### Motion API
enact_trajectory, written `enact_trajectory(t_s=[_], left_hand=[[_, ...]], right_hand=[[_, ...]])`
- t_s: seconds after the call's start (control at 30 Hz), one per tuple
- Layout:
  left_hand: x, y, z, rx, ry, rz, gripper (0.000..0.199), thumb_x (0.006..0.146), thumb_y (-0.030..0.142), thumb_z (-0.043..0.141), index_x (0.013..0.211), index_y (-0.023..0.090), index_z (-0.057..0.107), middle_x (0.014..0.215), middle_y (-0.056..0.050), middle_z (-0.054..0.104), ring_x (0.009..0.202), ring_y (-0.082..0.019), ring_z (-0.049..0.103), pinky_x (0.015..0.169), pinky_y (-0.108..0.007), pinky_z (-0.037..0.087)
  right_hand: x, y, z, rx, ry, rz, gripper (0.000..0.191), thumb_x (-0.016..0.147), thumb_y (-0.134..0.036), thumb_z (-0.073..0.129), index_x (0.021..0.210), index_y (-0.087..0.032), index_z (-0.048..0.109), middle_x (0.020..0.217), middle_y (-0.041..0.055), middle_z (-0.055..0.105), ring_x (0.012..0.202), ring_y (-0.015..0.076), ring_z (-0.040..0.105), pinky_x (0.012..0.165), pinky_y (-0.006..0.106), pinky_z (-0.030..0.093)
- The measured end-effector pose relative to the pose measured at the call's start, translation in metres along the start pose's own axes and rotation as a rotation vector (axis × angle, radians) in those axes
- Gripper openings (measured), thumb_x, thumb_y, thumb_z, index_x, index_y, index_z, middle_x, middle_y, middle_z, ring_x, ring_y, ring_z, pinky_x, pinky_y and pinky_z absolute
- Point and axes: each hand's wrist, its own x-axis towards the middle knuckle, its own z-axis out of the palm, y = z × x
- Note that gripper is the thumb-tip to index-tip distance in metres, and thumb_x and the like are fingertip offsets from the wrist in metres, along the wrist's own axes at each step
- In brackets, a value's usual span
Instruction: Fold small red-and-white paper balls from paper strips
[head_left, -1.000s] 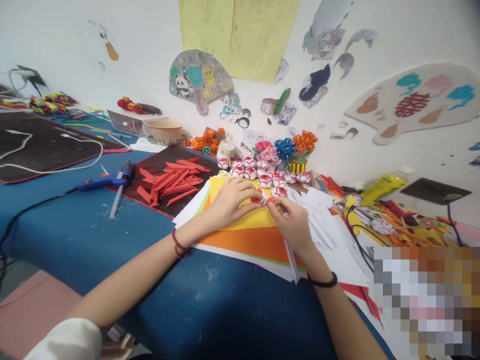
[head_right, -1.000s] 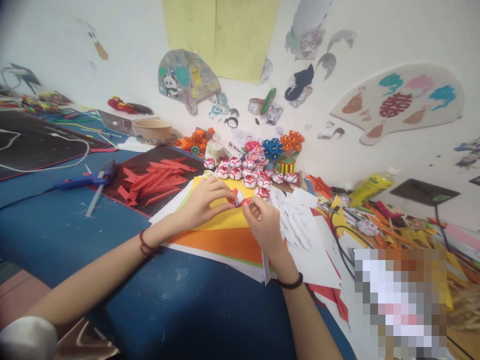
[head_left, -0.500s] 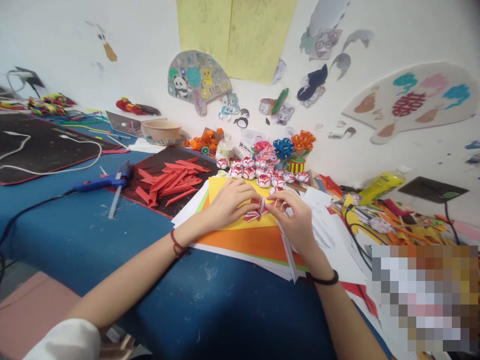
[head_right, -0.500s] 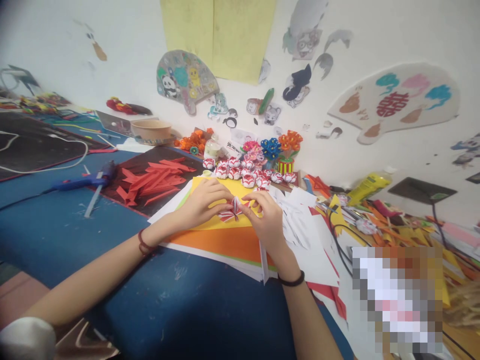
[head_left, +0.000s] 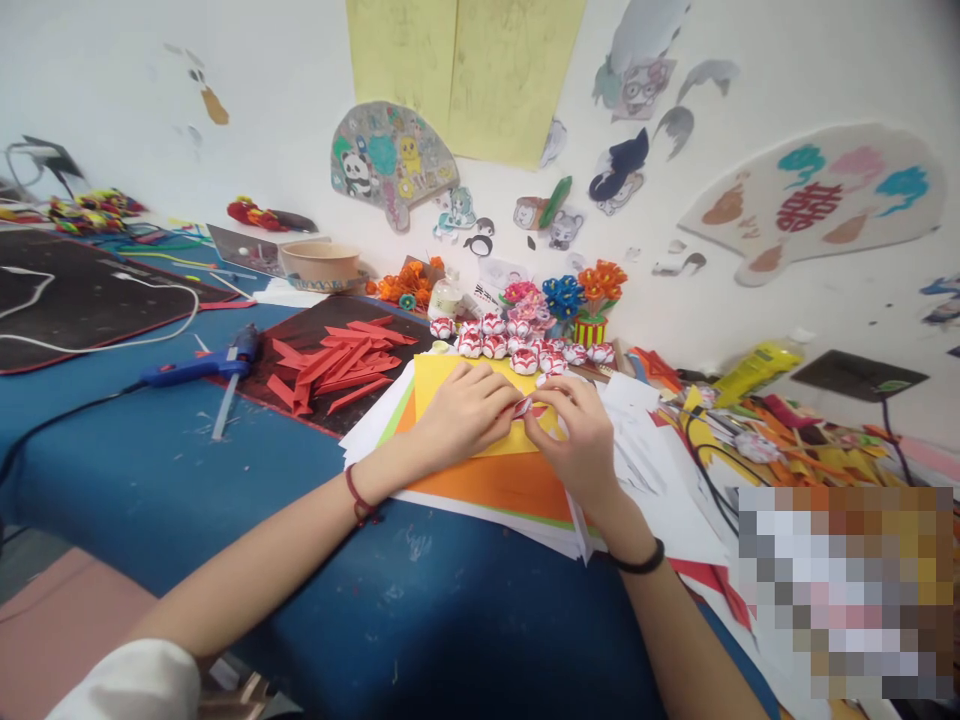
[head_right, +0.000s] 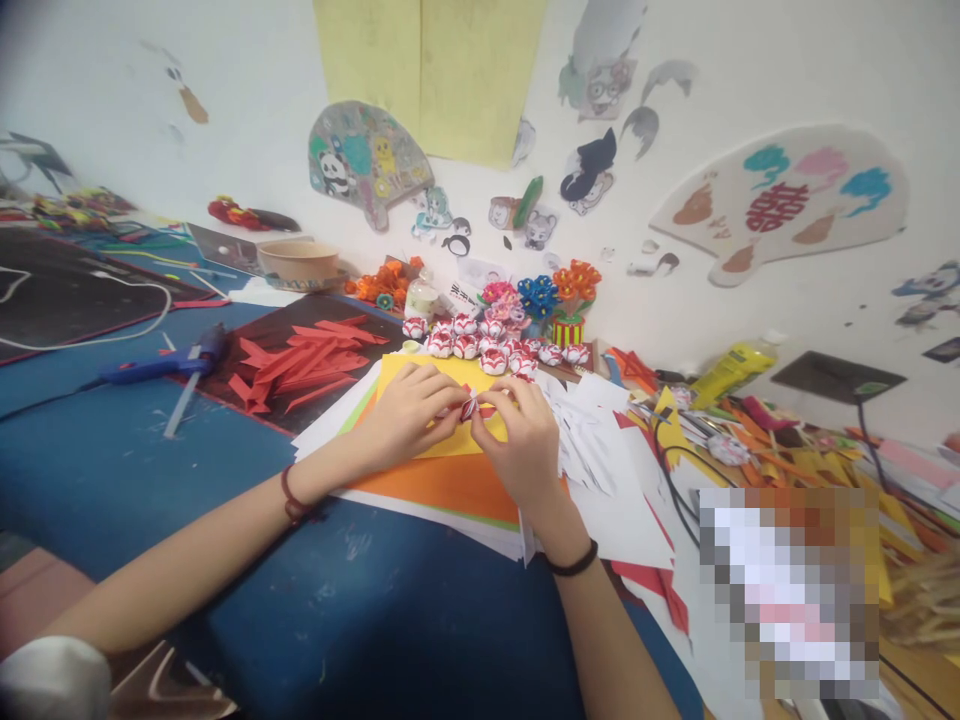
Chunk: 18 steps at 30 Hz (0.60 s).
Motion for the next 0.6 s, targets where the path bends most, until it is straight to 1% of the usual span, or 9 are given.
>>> enact_trajectory(t_s=[0.07, 0.13, 0.2, 0.3, 0.4, 0.5, 0.6], left_hand=[[-0.001, 0.003, 0.005, 0.072, 0.055, 0.002, 0.026, 0.099, 0.027, 0.042, 0.094, 0.016, 0.064, 0.087, -0.006, 0.067, 0.083, -0.018, 0.053, 0.076, -0.034, 0.035], [-0.002, 0.003, 0.01, 0.116, 0.092, -0.006, 0.027, 0.099, 0.027, 0.042, 0.091, 0.016, 0.065, 0.084, -0.005, 0.067, 0.08, -0.017, 0.054, 0.073, -0.034, 0.034], [-0.002, 0.002, 0.014, 0.135, 0.109, -0.005, 0.027, 0.1, 0.027, 0.041, 0.09, 0.017, 0.065, 0.083, -0.005, 0.068, 0.078, -0.016, 0.056, 0.071, -0.033, 0.034], [-0.002, -0.002, 0.018, 0.127, 0.094, 0.046, 0.025, 0.1, 0.024, 0.041, 0.097, 0.016, 0.064, 0.088, -0.006, 0.069, 0.078, -0.015, 0.059, 0.07, -0.032, 0.035], [-0.003, -0.004, 0.02, 0.125, 0.059, 0.078, 0.023, 0.099, 0.02, 0.042, 0.099, 0.014, 0.064, 0.089, -0.007, 0.07, 0.08, -0.016, 0.061, 0.071, -0.031, 0.038], [-0.006, -0.004, 0.024, 0.132, 0.034, 0.062, 0.023, 0.098, 0.019, 0.042, 0.094, 0.014, 0.065, 0.084, -0.006, 0.07, 0.078, -0.016, 0.062, 0.071, -0.031, 0.039], [-0.009, -0.005, 0.028, 0.114, 0.052, 0.031, 0.024, 0.098, 0.02, 0.043, 0.09, 0.014, 0.065, 0.079, -0.004, 0.069, 0.073, -0.015, 0.062, 0.068, -0.031, 0.037]], right_hand=[[-0.001, -0.001, 0.001, -0.017, -0.004, -0.005, 0.006, 0.085, -0.02, 0.059, 0.084, -0.023, 0.064, 0.09, 0.0064, 0.066, 0.087, 0.0233, 0.057, 0.077, 0.038, 0.046], [-0.003, -0.001, 0.002, -0.027, -0.012, -0.018, 0.01, 0.086, -0.019, 0.058, 0.078, -0.023, 0.063, 0.08, 0.0044, 0.065, 0.08, 0.0219, 0.056, 0.073, 0.037, 0.045], [-0.005, -0.001, 0.004, -0.034, -0.009, -0.033, 0.014, 0.087, -0.018, 0.057, 0.075, -0.023, 0.062, 0.075, 0.0037, 0.064, 0.075, 0.0209, 0.056, 0.071, 0.037, 0.045], [-0.007, 0.001, 0.007, -0.036, 0.012, -0.044, 0.014, 0.089, -0.018, 0.056, 0.077, -0.023, 0.063, 0.076, 0.0042, 0.065, 0.076, 0.0209, 0.056, 0.069, 0.036, 0.045], [-0.01, 0.004, 0.011, -0.037, -0.006, -0.048, 0.013, 0.089, -0.019, 0.056, 0.079, -0.023, 0.064, 0.08, 0.0048, 0.066, 0.079, 0.0214, 0.057, 0.07, 0.036, 0.045], [-0.013, 0.008, 0.015, -0.03, -0.042, -0.037, 0.012, 0.09, -0.02, 0.056, 0.083, -0.022, 0.065, 0.085, 0.0055, 0.067, 0.082, 0.0216, 0.058, 0.073, 0.037, 0.045], [-0.015, 0.012, 0.018, 0.018, -0.051, -0.021, 0.011, 0.091, -0.02, 0.055, 0.085, -0.021, 0.064, 0.087, 0.0061, 0.068, 0.083, 0.0213, 0.059, 0.073, 0.036, 0.046]])
